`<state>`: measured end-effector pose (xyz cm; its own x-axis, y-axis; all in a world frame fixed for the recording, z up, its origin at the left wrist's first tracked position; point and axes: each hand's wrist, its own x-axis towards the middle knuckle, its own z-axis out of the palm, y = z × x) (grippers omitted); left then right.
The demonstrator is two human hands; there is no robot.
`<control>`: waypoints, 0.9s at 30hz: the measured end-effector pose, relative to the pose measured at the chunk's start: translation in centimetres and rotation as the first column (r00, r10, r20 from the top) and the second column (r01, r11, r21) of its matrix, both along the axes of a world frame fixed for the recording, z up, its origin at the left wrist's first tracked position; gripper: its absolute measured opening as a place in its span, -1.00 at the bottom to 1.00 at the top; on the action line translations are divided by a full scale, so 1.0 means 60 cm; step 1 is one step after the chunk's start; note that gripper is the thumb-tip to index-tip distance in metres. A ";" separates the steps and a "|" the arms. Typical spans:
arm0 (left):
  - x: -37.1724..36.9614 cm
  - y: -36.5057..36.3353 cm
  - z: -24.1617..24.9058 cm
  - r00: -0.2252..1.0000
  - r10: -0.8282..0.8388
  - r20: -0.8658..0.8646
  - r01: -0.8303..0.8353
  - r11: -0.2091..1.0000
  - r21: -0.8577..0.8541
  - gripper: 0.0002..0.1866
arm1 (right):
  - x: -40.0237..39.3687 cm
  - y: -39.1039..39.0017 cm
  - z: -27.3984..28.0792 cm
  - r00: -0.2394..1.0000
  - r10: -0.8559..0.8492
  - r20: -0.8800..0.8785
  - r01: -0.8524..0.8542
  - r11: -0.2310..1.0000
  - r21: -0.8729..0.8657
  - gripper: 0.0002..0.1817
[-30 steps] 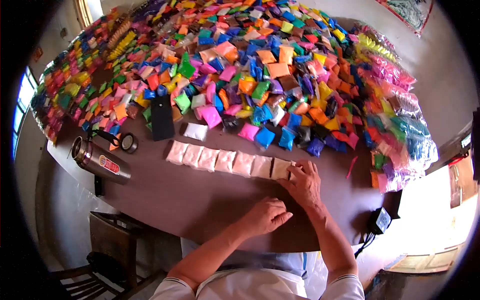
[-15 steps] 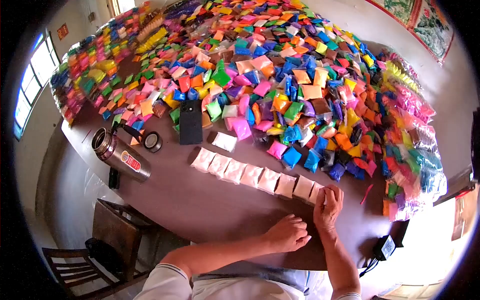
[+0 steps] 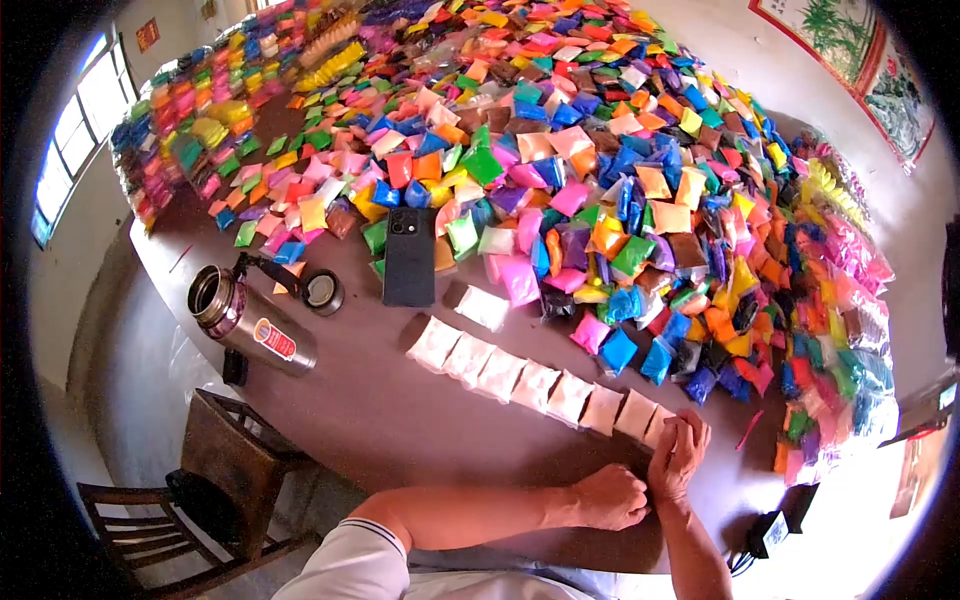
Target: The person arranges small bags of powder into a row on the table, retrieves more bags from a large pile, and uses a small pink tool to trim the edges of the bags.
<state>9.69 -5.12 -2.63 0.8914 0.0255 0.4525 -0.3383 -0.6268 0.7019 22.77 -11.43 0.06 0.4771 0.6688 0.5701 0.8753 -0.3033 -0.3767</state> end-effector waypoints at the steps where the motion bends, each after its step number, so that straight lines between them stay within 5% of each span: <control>1: -0.001 0.002 0.002 1.000 -0.008 0.002 0.008 1.000 -0.003 -0.68 | -0.003 0.003 0.001 0.999 0.014 0.029 -0.014 1.000 0.018 -0.93; 6: 0.001 0.006 -0.015 0.999 0.012 -0.042 -0.014 0.999 -0.047 -0.71 | -0.033 0.128 0.087 0.956 0.284 0.066 -0.289 0.954 0.084 -0.93; 8: 0.002 0.011 -0.007 0.995 -0.042 -0.087 0.047 0.997 0.059 -0.74 | -0.044 0.213 0.122 0.913 0.404 0.061 -0.406 0.914 0.023 -0.92; 12: 0.005 0.005 -0.010 0.982 -0.071 -0.173 0.078 0.996 0.032 -0.78 | -0.069 0.401 0.138 0.797 0.513 -0.318 -0.547 0.837 -0.023 -0.83; 16: 0.035 -0.028 -0.059 0.999 -0.035 -0.003 0.034 0.991 -0.131 -0.77 | -0.073 0.576 0.110 0.718 0.670 -0.190 -0.667 0.740 0.090 -0.73; 18: 0.032 -0.021 0.005 0.916 0.226 0.332 0.076 0.714 -0.696 -0.70 | -0.089 0.630 0.106 0.738 0.644 -0.199 -0.647 0.760 0.061 -0.70; 19: 0.028 -0.018 0.012 0.908 0.251 0.335 0.095 0.655 -0.749 -0.70 | -0.093 0.653 0.100 0.760 0.619 -0.200 -0.625 0.779 0.037 -0.68; 23: 0.013 -0.016 0.009 0.989 0.051 0.139 0.040 0.813 -0.581 -0.70 | -0.104 0.723 0.064 0.847 0.473 -0.242 -0.505 0.858 -0.092 -0.72; 26: 0.005 -0.008 0.008 0.998 0.001 0.069 0.035 0.856 -0.516 -0.70 | -0.105 0.744 0.050 0.822 0.482 -0.304 -0.528 0.844 -0.090 -0.70; 27: 0.002 -0.004 0.009 0.999 -0.006 0.051 0.031 0.864 -0.502 -0.70 | -0.116 0.735 0.065 0.845 0.375 -0.381 -0.420 0.906 -0.041 -0.72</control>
